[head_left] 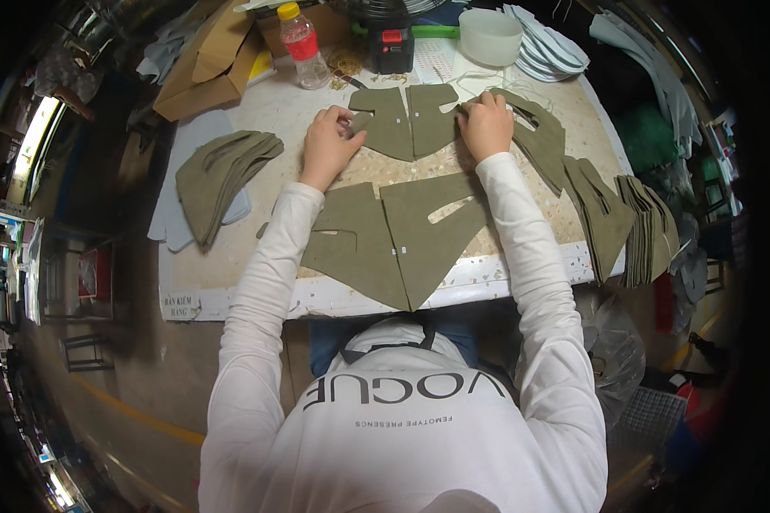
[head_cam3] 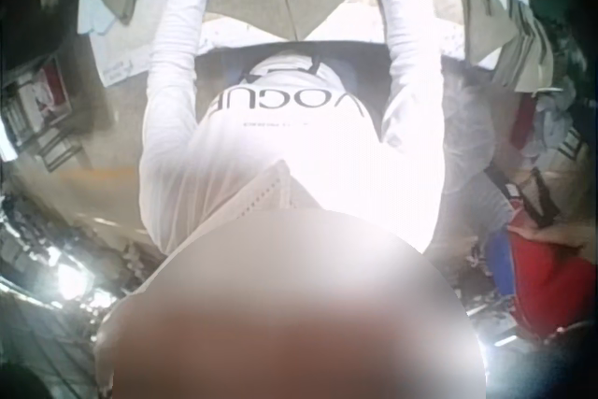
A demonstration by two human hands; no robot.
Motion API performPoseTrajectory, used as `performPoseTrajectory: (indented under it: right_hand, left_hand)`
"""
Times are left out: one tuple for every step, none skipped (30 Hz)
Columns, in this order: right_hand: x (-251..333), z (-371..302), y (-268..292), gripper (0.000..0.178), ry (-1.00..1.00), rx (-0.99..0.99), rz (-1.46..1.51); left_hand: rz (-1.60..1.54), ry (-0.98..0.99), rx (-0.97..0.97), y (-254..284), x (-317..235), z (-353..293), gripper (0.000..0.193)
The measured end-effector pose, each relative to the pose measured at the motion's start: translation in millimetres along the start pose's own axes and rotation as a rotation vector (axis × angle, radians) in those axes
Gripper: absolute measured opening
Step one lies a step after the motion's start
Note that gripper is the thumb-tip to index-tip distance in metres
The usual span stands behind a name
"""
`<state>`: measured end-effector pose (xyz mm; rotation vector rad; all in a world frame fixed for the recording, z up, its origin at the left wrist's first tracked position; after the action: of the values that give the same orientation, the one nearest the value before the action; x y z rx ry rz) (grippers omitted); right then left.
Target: The person sorts and stacks olive-green fabric pieces on a worktable, aligning edges and folding them into neat piles. They occasionally move pieces aside and reposition stacks, then tie a bundle with a rubber band and place it into a plastic bag.
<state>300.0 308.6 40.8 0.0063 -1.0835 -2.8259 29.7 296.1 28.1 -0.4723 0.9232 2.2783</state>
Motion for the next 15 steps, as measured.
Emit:
performPoseTrajectory:
  right_hand:
    - [3.4, -0.7, 0.8, 0.019, 0.019, -0.012, -0.02]
    - [6.8, -1.5, 1.7, 0.018, 0.039, -0.024, -0.04]
    - [9.2, -2.0, 2.4, 0.016, 0.058, -0.037, -0.061]
    - [10.4, -2.5, 2.3, 0.016, 0.057, -0.035, -0.052]
    - [11.0, -3.0, 2.1, 0.015, 0.056, -0.033, -0.043]
    - [11.1, -3.0, 2.1, 0.014, 0.055, -0.029, -0.033]
    - [11.6, -2.9, 3.8, 0.011, 0.061, -0.05, -0.023]
    - [11.6, -2.4, 5.8, 0.011, 0.068, -0.072, -0.012]
    - [11.3, -2.2, 8.2, 0.013, 0.065, -0.098, -0.001]
    - [11.5, -2.2, 8.5, 0.013, 0.075, -0.096, -0.011]
    - [11.1, -2.5, 9.3, 0.013, 0.077, -0.098, -0.022]
    - [12.5, -2.7, 10.5, 0.013, 0.093, -0.109, -0.017]
    - [12.2, -3.1, 9.3, 0.01, 0.089, -0.082, -0.011]
    - [11.5, -3.4, 8.6, 0.009, 0.063, -0.06, 0.021]
    - [11.6, -2.9, 9.4, 0.009, 0.05, -0.06, 0.063]
  left_hand:
    - [-0.054, 0.089, 0.049, -5.0, 3.6, -1.9, 0.031]
    - [-0.114, 0.162, 0.095, -10.1, 5.8, -3.3, 0.029]
    - [-0.158, 0.25, 0.14, -15.1, 9.0, -5.5, 0.026]
    - [-0.226, 0.301, 0.09, -12.1, 10.6, -4.1, 0.026]
    - [-0.275, 0.368, 0.038, -8.0, 13.9, -2.0, 0.027]
    - [-0.333, 0.436, -0.009, -3.6, 16.0, -1.2, 0.027]
    - [-0.394, 0.482, -0.012, 1.8, 18.5, 6.0, 0.04]
    - [-0.46, 0.444, -0.049, 14.7, 14.9, 10.2, 0.043]
    - [-0.506, 0.474, -0.055, 27.0, 15.2, 15.1, 0.046]
    - [-0.562, 0.486, -0.069, 40.8, 12.9, 20.5, 0.049]
    - [-0.633, 0.532, -0.019, 51.3, 9.3, 23.0, 0.051]
    - [-0.714, 0.559, 0.024, 63.0, 2.6, 25.8, 0.052]
    - [-0.735, 0.654, 0.058, 70.8, -1.9, 24.5, 0.054]
    - [-0.803, 0.622, 0.051, 81.6, -15.9, 21.6, 0.052]
    - [-0.812, 0.655, 0.035, 92.9, -26.9, 7.3, 0.051]
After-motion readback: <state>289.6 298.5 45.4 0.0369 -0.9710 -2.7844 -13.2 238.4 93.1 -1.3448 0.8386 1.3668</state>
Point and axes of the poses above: each hand's wrist, its own z-axis towards the middle knuckle, its own y-axis out of the back of the hand, x = y × z, the point moved 7 cm from there along z, towards the middle knuckle, and after that the axes turned 14 degrees about -x, right-handed, at the moved point
